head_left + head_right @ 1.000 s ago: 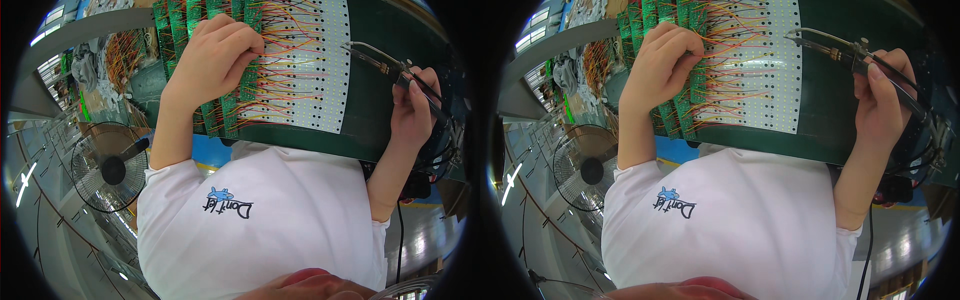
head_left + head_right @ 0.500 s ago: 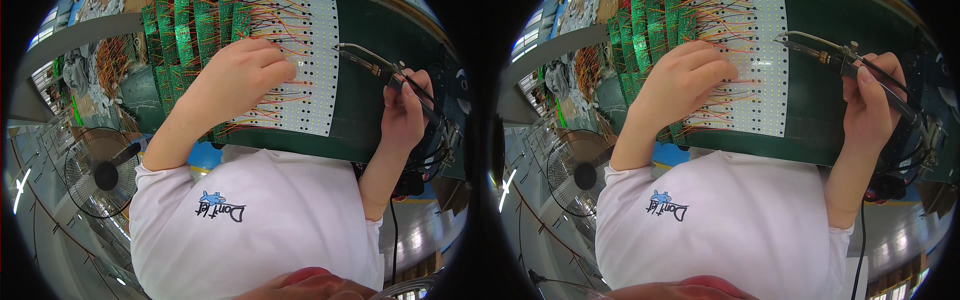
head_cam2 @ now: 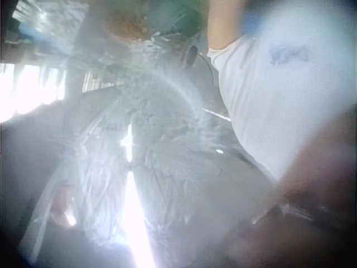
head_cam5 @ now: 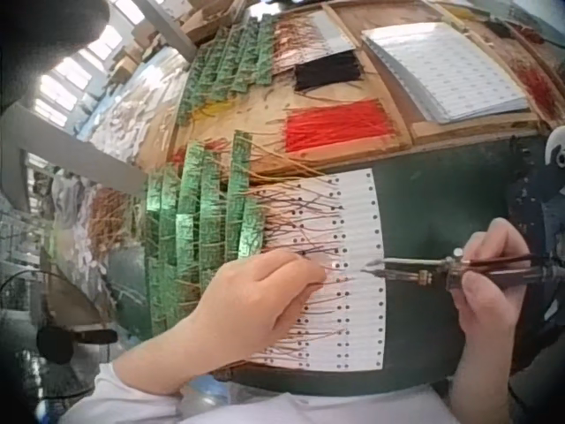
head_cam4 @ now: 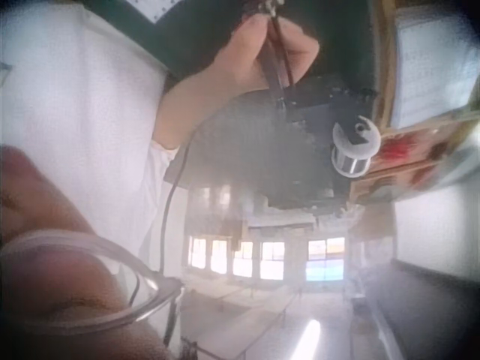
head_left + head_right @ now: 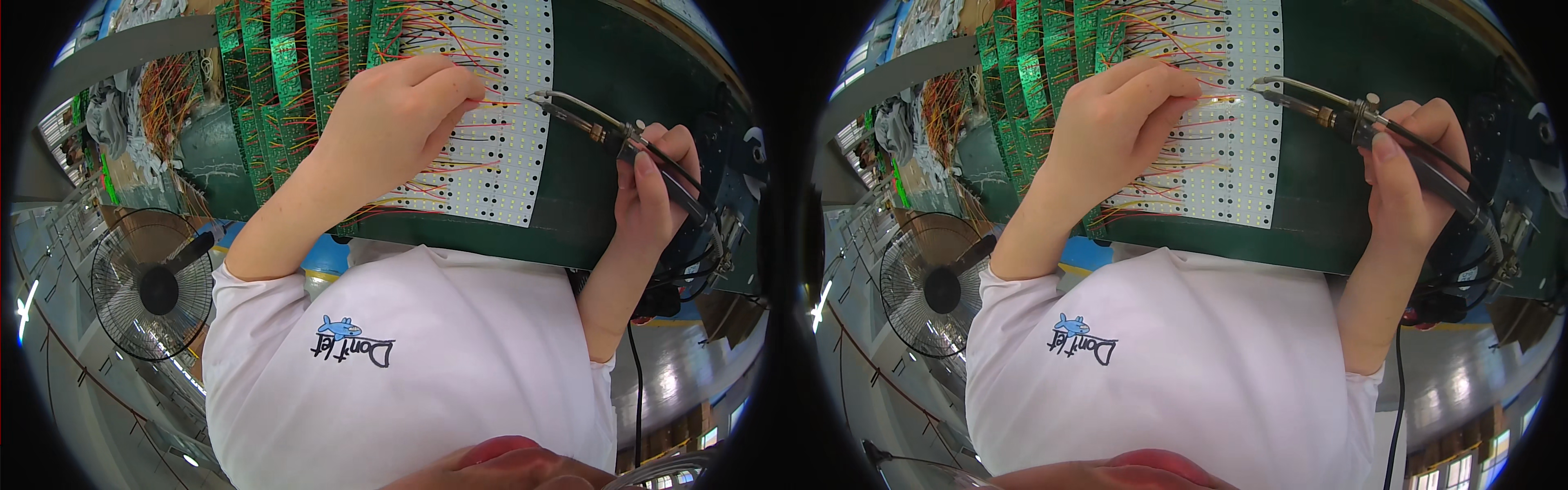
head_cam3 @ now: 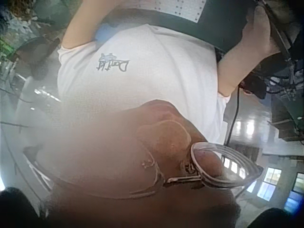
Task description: The person solders wires from circuit boards onto an LED panel using a soldering iron, places the assembled unit onto a shelf, and places a new LED panel on the workstation.
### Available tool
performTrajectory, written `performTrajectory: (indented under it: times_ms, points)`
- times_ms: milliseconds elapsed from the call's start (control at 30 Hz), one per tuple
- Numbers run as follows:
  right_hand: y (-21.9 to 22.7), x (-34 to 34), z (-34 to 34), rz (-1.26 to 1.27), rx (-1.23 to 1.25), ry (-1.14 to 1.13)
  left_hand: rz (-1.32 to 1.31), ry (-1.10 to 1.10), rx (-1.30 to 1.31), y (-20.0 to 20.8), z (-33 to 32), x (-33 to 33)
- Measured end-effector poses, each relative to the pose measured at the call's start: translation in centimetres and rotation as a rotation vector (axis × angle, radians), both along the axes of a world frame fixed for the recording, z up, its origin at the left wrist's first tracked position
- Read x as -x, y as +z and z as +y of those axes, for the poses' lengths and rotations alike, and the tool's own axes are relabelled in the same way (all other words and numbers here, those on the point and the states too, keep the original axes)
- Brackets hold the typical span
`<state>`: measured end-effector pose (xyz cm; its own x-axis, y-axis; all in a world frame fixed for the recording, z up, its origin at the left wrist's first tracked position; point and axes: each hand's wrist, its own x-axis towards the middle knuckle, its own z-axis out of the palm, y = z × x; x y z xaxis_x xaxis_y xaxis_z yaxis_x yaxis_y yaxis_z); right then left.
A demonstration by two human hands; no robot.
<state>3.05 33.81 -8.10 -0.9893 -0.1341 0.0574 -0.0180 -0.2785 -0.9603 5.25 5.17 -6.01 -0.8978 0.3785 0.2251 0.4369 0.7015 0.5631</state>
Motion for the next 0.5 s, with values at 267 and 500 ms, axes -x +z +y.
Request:
performTrajectory:
  times_ms: [267, 500]
  points:
    - [0.12, 0.0, -0.32, 0.027, -0.138, 0.011, 0.053, 0.086, -0.042, -0.65, 0.2, 0.17]
    - [-0.59, 0.13, -0.67, 0.064, -0.122, 0.05, 0.052, 0.094, -0.066, -1.01, -0.46, -0.04]
